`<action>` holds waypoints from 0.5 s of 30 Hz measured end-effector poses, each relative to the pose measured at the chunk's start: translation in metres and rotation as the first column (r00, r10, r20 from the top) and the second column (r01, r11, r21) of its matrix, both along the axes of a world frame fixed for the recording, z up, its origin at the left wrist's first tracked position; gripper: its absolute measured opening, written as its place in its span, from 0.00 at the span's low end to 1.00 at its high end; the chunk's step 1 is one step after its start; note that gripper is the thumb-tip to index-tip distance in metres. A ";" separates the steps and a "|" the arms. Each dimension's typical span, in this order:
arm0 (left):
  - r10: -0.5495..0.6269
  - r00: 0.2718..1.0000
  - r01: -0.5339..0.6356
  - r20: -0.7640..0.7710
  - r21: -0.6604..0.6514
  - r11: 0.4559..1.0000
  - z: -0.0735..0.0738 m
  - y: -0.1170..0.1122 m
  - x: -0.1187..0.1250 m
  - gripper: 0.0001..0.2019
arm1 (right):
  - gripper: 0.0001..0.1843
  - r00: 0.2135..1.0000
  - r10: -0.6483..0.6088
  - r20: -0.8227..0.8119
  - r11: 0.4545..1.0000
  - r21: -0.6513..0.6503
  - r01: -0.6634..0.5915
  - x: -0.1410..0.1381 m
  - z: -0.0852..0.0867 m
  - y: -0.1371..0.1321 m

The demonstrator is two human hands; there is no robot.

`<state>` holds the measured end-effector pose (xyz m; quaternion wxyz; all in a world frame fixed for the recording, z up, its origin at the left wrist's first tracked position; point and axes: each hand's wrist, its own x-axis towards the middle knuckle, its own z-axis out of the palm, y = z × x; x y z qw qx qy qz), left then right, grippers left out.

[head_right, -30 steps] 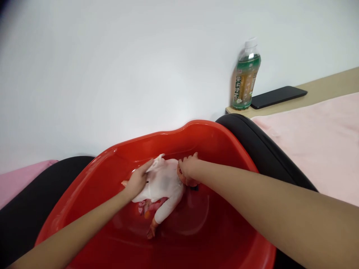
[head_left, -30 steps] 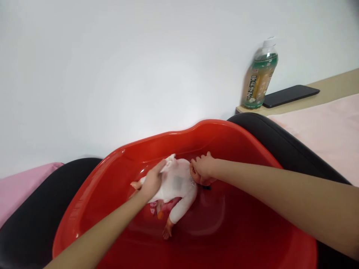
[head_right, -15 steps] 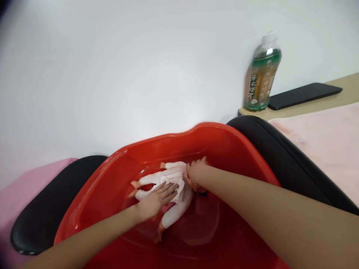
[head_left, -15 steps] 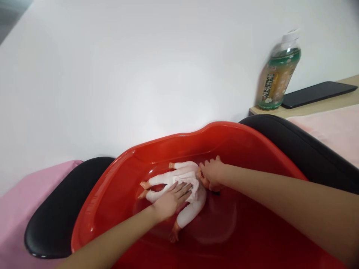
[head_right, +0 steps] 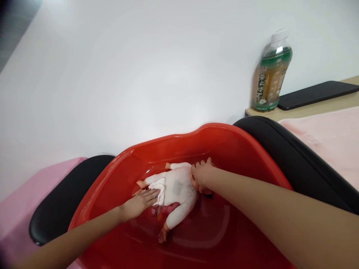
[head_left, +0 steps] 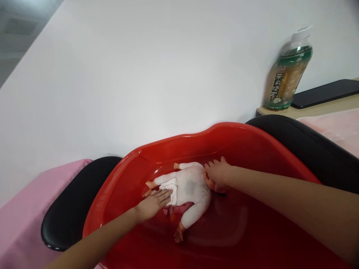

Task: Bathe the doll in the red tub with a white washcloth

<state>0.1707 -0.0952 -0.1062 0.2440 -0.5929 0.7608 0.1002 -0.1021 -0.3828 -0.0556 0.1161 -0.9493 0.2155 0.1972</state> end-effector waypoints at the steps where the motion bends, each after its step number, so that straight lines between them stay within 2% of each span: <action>1: 0.017 1.000 -0.017 -0.002 0.004 1.000 -0.001 0.005 0.006 0.35 | 0.54 1.000 -0.004 0.000 1.000 0.005 0.004 0.000 0.001 0.001; 4: 0.071 0.997 -0.070 -0.033 0.033 0.997 -0.002 0.018 0.025 0.38 | 0.53 1.000 -0.008 0.010 1.000 0.003 0.008 -0.001 0.003 0.002; 7: 0.158 0.985 -0.152 -0.065 0.083 0.985 0.002 0.029 0.043 0.35 | 0.54 1.000 -0.004 0.002 1.000 0.005 0.004 -0.002 0.005 0.003; 11: 0.299 0.951 -0.284 -0.074 0.168 0.944 0.020 0.036 0.057 0.30 | 0.55 1.000 -0.002 0.001 1.000 0.029 0.002 -0.003 0.006 0.004; 15: 0.379 0.924 -0.363 -0.049 0.196 0.911 0.038 0.033 0.056 0.30 | 0.54 1.000 -0.003 0.009 1.000 0.005 0.003 -0.003 0.005 0.004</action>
